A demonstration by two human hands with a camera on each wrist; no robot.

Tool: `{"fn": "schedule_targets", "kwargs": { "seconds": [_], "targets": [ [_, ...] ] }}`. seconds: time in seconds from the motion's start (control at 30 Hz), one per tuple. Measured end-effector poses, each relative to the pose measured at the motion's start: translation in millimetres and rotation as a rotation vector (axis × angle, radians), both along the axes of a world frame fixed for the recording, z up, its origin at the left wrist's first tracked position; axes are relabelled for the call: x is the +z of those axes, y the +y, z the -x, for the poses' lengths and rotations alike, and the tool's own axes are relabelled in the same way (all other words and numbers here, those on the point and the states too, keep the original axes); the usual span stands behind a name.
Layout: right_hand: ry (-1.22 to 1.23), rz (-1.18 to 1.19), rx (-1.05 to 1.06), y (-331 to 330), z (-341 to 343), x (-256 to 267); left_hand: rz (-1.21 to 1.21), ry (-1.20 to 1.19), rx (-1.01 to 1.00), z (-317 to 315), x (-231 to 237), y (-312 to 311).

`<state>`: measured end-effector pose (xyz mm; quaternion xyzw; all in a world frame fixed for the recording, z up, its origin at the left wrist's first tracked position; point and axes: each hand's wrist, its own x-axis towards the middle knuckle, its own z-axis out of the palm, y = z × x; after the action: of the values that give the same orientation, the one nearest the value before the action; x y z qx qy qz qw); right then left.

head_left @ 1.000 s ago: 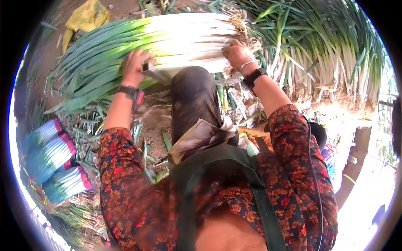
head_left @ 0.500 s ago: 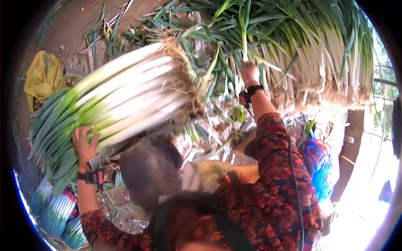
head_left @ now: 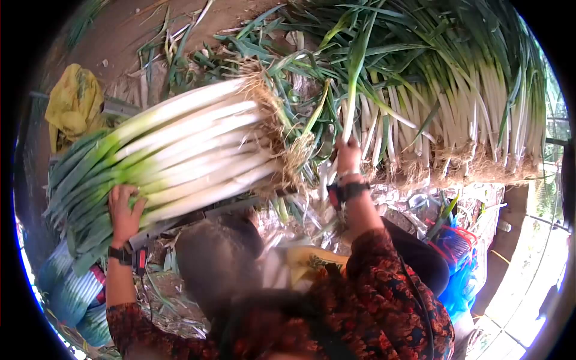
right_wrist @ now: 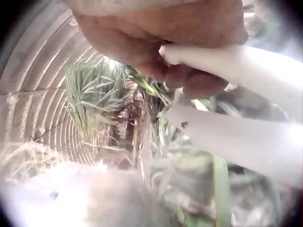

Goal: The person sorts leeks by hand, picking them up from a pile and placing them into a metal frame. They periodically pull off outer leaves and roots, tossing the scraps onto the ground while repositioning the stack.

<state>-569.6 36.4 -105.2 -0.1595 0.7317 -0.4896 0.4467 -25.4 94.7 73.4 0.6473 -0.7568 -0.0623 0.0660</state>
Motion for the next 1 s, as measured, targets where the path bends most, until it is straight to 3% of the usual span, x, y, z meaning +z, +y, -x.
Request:
{"fn": "schedule_targets", "kwargs": {
  "seconds": [0.03, 0.1, 0.13, 0.17, 0.23, 0.3, 0.37, 0.5, 0.53, 0.57, 0.6, 0.63, 0.67, 0.7, 0.77, 0.9, 0.93, 1.0],
  "targets": [
    [-0.156, -0.004, 0.05, 25.5, -9.9, 2.1, 0.027, 0.006, -0.012, -1.6, -3.3, -0.3],
    [-0.039, 0.101, 0.144, 48.4, -17.8, -30.2, 0.075, 0.003, 0.011, -1.4, -7.5, 1.8],
    [0.157, 0.123, 0.189, 44.9, -15.1, -34.9, 0.104, 0.021, 0.005, -2.1, -8.9, 0.4],
    [0.189, -0.069, 0.251, 40.0, -28.5, 39.9, 0.125, 0.035, -0.002, -4.5, -10.2, 2.7],
    [0.016, 0.093, 0.213, 23.2, -27.6, 65.6, 0.188, 0.08, -0.008, -10.0, -20.0, 3.7],
    [0.158, 0.172, 0.251, 20.8, -53.7, 146.3, 0.302, 0.113, -0.02, -3.8, -20.1, 10.8],
    [0.002, 0.304, 0.375, 25.2, -70.6, 192.0, 0.338, 0.118, -0.038, 3.3, -8.2, 16.9],
    [0.001, 0.38, 0.495, 59.7, -140.0, 262.1, 0.351, 0.133, 0.027, 4.6, -12.6, 20.2],
    [0.171, 0.534, 0.568, 63.1, -157.3, 256.6, 0.364, 0.148, 0.043, 5.4, -14.8, 20.5],
    [0.554, 0.536, 0.601, 67.4, -174.9, 254.1, 0.375, 0.161, 0.057, 6.1, -16.2, 21.2],
    [0.475, 0.604, 0.654, 68.2, -193.7, 248.7, 0.383, 0.14, 0.059, 6.5, -16.2, 21.0],
    [0.639, 0.619, 0.727, 85.5, -218.6, 275.3, 0.377, 0.134, 0.073, 7.2, -14.7, 21.6],
    [0.483, 0.674, 0.793, 88.2, -236.0, 272.7, 0.371, 0.128, 0.087, 8.3, -13.4, 21.9],
    [0.649, 0.769, 0.883, 81.6, -248.3, 260.5, 0.364, 0.122, 0.103, 9.3, -12.7, 22.6],
    [0.703, 1.002, 0.976, 82.9, -274.3, 263.2, 0.412, 0.127, 0.086, 11.8, -11.5, 27.7],
    [0.916, 1.129, 1.331, 84.8, -302.8, 281.8, 0.514, 0.252, 0.024, -0.4, -24.5, 20.5],
    [0.993, 1.027, 1.383, 79.6, -307.5, 272.0, 0.535, 0.296, 0.007, -1.5, -25.4, 20.8],
    [1.137, 0.875, 1.388, 51.7, -308.4, 230.1, 0.508, 0.108, 0.042, 1.7, -25.3, 19.5]
  ]
}}
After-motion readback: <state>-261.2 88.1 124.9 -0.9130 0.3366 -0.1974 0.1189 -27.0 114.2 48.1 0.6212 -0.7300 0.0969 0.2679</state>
